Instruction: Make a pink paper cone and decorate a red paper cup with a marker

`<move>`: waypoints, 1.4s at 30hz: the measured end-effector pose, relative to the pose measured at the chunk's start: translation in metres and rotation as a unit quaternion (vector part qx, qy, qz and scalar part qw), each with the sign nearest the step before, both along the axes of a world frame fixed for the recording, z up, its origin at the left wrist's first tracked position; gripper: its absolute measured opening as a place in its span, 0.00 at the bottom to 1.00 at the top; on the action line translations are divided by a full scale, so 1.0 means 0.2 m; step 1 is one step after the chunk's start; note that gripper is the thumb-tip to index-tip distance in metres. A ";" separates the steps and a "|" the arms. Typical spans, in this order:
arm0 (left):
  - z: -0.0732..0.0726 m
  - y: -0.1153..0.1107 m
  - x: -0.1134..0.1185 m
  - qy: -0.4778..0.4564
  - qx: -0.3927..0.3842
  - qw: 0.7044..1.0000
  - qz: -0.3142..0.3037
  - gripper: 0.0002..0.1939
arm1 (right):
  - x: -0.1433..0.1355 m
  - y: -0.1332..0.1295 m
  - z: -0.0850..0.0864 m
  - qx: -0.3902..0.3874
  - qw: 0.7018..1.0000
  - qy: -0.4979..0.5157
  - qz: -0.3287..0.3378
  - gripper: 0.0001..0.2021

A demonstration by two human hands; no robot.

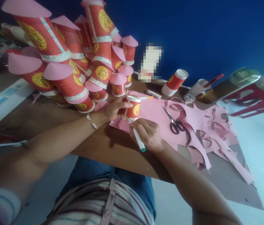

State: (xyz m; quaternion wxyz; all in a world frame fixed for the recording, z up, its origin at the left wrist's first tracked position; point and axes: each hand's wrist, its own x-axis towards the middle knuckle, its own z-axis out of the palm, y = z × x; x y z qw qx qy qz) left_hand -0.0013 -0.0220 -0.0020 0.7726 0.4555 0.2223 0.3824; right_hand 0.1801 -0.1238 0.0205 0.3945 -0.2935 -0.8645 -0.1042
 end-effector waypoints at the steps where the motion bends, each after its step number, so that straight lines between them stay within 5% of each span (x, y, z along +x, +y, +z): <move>1: 0.00 0.00 0.00 -0.001 0.000 1.000 0.000 0.22 | 0.00 0.00 0.00 0.002 1.000 0.000 -0.002 0.10; 42: 0.00 0.00 0.00 0.001 0.007 1.000 0.002 0.22 | -0.02 -0.01 0.01 0.010 1.000 0.003 -0.002 0.11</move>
